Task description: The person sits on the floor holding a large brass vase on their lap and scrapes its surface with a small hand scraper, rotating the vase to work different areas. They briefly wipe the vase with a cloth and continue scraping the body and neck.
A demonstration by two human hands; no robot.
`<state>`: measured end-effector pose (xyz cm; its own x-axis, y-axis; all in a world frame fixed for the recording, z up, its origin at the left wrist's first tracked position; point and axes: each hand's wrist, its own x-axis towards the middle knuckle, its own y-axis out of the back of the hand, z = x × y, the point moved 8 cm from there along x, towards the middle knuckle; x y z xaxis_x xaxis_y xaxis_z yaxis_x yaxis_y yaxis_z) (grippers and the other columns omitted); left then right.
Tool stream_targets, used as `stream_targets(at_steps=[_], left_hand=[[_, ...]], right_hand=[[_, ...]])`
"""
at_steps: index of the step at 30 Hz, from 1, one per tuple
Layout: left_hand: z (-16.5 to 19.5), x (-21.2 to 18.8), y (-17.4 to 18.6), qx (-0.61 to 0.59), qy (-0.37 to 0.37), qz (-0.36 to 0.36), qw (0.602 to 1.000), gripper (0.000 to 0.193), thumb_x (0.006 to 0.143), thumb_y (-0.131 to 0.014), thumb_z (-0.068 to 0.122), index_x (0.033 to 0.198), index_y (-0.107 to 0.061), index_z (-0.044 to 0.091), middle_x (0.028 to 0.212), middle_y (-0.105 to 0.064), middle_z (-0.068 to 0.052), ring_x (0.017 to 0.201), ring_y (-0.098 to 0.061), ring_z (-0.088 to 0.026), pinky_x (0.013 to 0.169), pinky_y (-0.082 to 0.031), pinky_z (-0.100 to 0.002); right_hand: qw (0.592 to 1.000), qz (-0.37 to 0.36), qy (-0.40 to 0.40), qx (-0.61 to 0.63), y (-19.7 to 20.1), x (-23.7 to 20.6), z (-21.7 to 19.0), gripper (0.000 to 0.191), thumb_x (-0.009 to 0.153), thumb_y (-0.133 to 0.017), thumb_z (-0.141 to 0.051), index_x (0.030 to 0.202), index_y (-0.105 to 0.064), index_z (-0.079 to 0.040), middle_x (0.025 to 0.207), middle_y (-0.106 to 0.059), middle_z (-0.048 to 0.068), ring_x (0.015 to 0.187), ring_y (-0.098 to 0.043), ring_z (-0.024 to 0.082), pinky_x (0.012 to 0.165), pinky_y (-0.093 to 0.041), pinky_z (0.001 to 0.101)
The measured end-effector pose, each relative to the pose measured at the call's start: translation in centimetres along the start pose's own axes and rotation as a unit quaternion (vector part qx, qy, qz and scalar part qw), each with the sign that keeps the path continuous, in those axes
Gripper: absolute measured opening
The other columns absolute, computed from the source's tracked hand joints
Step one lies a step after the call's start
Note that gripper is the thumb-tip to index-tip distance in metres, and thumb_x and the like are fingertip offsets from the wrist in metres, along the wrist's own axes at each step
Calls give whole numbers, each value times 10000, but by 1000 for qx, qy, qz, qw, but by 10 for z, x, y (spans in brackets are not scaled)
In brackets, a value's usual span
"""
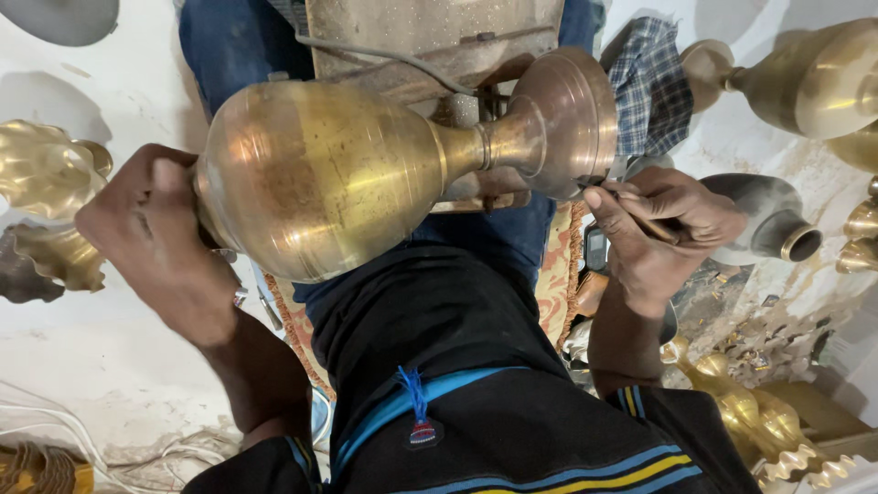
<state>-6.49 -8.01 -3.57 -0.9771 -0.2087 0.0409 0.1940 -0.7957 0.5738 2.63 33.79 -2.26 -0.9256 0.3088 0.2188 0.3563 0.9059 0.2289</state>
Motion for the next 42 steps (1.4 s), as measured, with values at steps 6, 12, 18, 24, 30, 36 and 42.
stream_targets(at_steps=[6,12,18,24,30,36,42], left_hand=[[7,2,-4,-112,-374,184,902,548,1009,-490,421,952,-733,-67,724,-685,-228,686,-712,-366,642,-609,-407],[-5,-10,-5,-56,-480,179,857,400,1003,-498,327,1167,-594,-25,822,-632,-220,647,-642,-344,612,-560,-430],[-13,-8,-2,-36,-28,47,998,465,1048,-494,372,1047,-650,-67,738,-570,-173,610,-527,-294,586,-407,-393],[-4,1,0,-11,-23,-14,1000,589,1078,-484,442,998,-726,-89,711,-571,-132,626,-504,-253,600,-339,-353],[-8,-7,-9,-125,-264,144,945,606,1008,-529,488,997,-732,-84,911,-719,-222,877,-723,-367,751,-587,-408],[-6,-1,-9,-89,-278,164,942,562,989,-496,410,915,-720,-100,833,-712,-242,759,-704,-342,748,-607,-439],[-7,-4,-8,-48,35,42,997,543,1048,-468,346,847,-653,-123,706,-542,-176,626,-439,-232,607,-340,-334]], right_hand=[[1000,-3,6,9,1,1,-1,281,909,-883,151,850,-637,29,867,-720,175,757,-712,153,663,-558,226],[1000,-4,10,-26,2,2,-1,292,909,-899,146,842,-637,36,869,-713,179,758,-699,148,678,-550,223],[1000,-13,14,3,3,4,0,276,932,-875,163,877,-638,32,882,-721,179,786,-728,160,696,-579,230],[1000,-17,8,17,3,5,3,251,930,-852,170,889,-652,25,883,-726,175,781,-733,154,678,-577,218],[1000,-11,-7,16,4,4,4,239,934,-856,172,920,-657,42,896,-727,183,816,-741,164,717,-585,232],[1000,-12,3,21,3,5,2,302,917,-859,191,852,-616,24,843,-703,172,760,-704,148,671,-560,222],[1000,-15,-1,2,4,6,0,331,937,-855,203,824,-597,30,852,-699,176,765,-701,155,685,-565,236]])
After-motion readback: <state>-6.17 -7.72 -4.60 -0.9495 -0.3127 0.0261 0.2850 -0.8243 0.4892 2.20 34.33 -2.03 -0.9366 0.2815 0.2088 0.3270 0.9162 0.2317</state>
